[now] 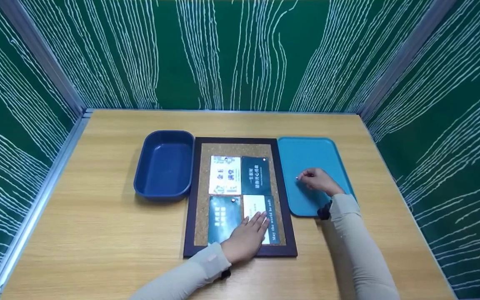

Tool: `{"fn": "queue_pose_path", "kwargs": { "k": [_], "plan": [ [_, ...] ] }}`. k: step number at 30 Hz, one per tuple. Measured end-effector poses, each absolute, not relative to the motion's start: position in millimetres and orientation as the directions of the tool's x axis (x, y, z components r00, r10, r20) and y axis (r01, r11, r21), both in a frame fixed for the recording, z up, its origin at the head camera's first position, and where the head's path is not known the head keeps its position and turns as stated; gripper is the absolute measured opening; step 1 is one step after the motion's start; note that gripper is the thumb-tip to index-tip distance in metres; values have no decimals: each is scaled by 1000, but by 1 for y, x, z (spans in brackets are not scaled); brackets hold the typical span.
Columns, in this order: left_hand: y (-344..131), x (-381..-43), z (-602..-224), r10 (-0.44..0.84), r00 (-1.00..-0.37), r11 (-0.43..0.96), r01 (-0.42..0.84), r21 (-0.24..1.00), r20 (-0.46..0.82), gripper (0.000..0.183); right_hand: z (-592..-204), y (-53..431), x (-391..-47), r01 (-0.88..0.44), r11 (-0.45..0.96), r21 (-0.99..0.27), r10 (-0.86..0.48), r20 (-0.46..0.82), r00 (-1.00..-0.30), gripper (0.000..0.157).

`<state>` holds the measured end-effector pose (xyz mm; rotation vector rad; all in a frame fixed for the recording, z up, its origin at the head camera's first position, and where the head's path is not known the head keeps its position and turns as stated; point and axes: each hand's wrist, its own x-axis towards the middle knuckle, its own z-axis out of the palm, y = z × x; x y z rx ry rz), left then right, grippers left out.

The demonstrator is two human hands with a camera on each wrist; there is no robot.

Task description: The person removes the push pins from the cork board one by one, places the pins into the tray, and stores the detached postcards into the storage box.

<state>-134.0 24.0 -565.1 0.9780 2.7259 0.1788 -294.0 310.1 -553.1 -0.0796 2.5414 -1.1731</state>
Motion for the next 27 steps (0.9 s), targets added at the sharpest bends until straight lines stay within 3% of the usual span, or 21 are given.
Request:
{"fn": "queue_pose_path", "kwargs": {
  "k": [27],
  "plan": [
    [24,-135,-569,647,-740,762,626,163,-183,49,-552,331,-296,230,657,-718,-7,-310,-951,31]
  ]
}}
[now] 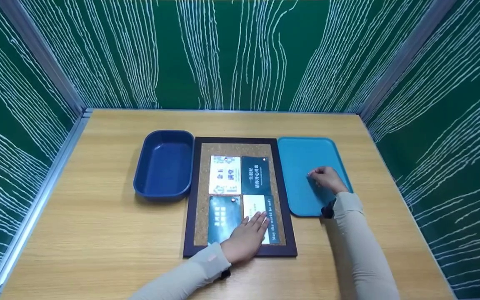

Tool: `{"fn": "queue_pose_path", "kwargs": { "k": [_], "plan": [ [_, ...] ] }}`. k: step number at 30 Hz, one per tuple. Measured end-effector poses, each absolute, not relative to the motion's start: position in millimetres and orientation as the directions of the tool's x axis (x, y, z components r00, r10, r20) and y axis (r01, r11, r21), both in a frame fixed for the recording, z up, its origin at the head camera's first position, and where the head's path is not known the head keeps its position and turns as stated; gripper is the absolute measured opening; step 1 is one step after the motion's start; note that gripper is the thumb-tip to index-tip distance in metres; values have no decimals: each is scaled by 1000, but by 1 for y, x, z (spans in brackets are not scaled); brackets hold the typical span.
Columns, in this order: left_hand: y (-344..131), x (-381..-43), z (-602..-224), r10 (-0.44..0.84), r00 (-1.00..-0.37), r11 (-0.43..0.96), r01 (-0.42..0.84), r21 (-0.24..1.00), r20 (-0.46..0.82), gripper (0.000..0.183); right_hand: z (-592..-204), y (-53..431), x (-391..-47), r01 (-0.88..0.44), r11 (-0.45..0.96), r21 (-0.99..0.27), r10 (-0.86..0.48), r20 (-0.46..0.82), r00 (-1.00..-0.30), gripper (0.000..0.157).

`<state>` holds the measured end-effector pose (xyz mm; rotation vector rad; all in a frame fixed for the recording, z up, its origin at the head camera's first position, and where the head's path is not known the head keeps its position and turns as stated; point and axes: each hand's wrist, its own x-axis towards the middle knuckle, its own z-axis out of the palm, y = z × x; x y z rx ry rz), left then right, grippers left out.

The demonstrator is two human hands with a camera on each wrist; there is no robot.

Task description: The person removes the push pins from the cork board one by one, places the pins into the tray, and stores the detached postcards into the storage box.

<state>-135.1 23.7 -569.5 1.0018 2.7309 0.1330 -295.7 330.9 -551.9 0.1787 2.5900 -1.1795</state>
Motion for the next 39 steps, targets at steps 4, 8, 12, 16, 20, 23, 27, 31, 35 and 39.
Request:
{"fn": "queue_pose_path", "kwargs": {
  "k": [4,8,12,16,20,23,27,31,35,39],
  "plan": [
    [24,-135,-569,648,-738,762,621,183,-189,49,-552,336,-296,225,672,-705,-5,-309,-951,32],
    [23,-135,-568,649,-737,760,620,194,-187,49,-554,340,-298,231,673,-703,0,-312,-950,31],
    [22,-134,-566,661,-733,750,640,168,-160,48,-556,341,-297,248,668,-701,14,-322,-947,29],
    [21,-133,-565,667,-731,744,650,154,-142,48,-557,341,-297,258,662,-704,19,-328,-944,28],
    [21,-134,-566,666,-731,745,646,167,-147,48,-560,342,-298,258,658,-708,14,-331,-944,27],
    [21,-134,-566,666,-730,745,641,184,-153,48,-561,343,-298,254,658,-709,8,-331,-944,27],
    [21,-135,-566,662,-732,749,635,192,-161,48,-560,341,-297,257,664,-703,17,-329,-944,26],
    [21,-136,-567,658,-736,752,633,183,-161,48,-560,341,-298,265,662,-701,26,-331,-943,26],
    [22,-136,-568,652,-738,758,624,191,-174,49,-561,341,-298,272,658,-702,27,-339,-940,28],
    [23,-135,-568,649,-740,760,621,189,-177,49,-561,343,-297,253,661,-706,13,-326,-945,26]
  ]
}}
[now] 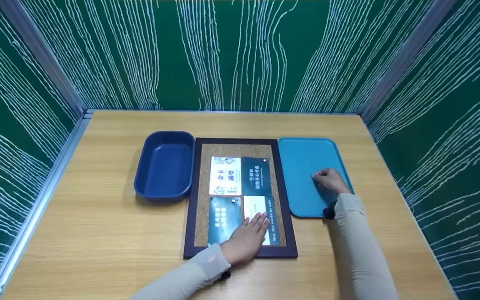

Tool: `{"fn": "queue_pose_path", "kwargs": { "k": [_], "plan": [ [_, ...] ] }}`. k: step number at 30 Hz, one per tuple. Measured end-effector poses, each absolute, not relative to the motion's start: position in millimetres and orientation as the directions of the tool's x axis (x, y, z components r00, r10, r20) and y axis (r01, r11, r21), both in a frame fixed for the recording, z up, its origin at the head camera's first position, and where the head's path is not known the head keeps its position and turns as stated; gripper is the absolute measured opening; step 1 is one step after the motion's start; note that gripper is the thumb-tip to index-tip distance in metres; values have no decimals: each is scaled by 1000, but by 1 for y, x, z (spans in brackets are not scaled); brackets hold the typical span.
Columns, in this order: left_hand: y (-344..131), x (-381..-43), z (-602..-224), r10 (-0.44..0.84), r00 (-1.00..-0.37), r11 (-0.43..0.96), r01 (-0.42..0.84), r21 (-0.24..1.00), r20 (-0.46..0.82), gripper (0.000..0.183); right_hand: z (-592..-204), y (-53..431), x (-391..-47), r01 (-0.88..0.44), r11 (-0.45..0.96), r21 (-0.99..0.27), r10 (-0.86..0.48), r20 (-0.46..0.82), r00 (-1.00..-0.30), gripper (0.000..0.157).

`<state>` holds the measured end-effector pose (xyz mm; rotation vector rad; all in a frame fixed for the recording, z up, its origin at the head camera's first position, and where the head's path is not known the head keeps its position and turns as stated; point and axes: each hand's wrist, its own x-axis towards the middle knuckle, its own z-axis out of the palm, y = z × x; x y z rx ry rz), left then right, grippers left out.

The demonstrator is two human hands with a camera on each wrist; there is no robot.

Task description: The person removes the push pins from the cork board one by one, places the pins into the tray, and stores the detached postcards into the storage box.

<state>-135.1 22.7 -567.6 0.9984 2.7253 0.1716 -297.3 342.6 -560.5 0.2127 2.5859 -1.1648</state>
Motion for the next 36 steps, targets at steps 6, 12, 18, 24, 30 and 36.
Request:
{"fn": "queue_pose_path", "kwargs": {
  "k": [6,12,18,24,30,36],
  "plan": [
    [23,-135,-566,651,-743,759,633,152,-159,49,-559,343,-297,213,668,-713,-10,-295,-955,23],
    [23,-135,-567,651,-740,759,632,159,-166,48,-562,341,-297,253,692,-676,38,-316,-948,26],
    [22,-135,-568,656,-736,755,637,158,-167,49,-563,342,-298,271,698,-662,46,-337,-940,28],
    [22,-135,-569,655,-738,755,634,167,-160,48,-562,341,-298,286,673,-682,53,-341,-938,25],
    [22,-135,-568,656,-738,754,636,162,-156,48,-558,342,-296,294,653,-698,55,-343,-938,26],
    [22,-136,-571,661,-738,749,642,162,-133,48,-558,342,-294,284,643,-712,42,-337,-941,28]
  ]
}}
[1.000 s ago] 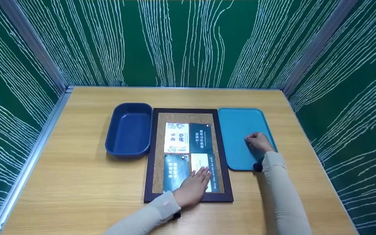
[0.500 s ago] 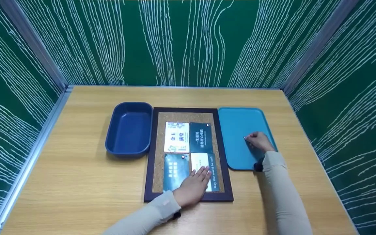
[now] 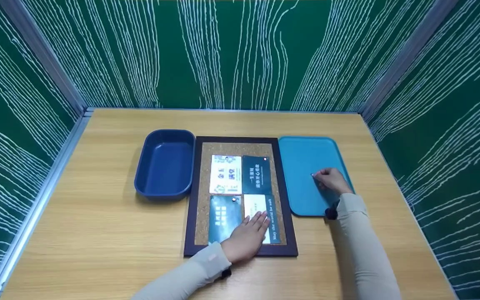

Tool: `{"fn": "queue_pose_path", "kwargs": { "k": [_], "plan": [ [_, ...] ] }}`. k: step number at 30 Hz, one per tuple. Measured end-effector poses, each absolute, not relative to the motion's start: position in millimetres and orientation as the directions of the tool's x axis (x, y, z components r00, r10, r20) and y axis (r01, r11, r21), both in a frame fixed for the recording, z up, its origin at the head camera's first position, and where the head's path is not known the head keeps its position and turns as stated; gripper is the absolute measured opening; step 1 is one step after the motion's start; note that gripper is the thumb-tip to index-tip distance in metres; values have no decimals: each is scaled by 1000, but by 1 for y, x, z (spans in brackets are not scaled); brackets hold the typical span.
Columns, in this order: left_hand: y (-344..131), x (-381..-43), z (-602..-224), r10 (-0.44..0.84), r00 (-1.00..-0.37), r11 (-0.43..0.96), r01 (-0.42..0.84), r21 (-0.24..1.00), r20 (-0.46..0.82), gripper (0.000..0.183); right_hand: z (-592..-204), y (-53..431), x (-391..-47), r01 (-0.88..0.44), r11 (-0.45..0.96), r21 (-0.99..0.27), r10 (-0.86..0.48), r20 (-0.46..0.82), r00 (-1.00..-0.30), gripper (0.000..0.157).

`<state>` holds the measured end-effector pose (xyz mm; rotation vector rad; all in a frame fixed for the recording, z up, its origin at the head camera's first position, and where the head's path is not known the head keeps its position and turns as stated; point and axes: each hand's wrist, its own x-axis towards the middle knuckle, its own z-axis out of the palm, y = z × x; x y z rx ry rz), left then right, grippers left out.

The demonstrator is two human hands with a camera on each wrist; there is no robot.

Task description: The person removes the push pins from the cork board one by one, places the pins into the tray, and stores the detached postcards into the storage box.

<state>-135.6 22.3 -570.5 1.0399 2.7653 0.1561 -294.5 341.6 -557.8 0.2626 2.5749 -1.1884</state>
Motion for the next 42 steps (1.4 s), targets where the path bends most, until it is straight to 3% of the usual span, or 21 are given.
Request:
{"fn": "queue_pose_path", "kwargs": {
  "k": [17,31,42],
  "plan": [
    [21,-137,-569,654,-740,756,629,180,-159,49,-545,334,-291,311,614,-725,62,-348,-935,34],
    [21,-136,-571,661,-740,749,640,171,-126,49,-530,305,-285,242,532,-811,-100,-344,-933,40],
    [23,-136,-572,661,-738,750,639,172,-138,49,-528,275,-275,288,502,-815,-139,-405,-903,37]
  ]
}}
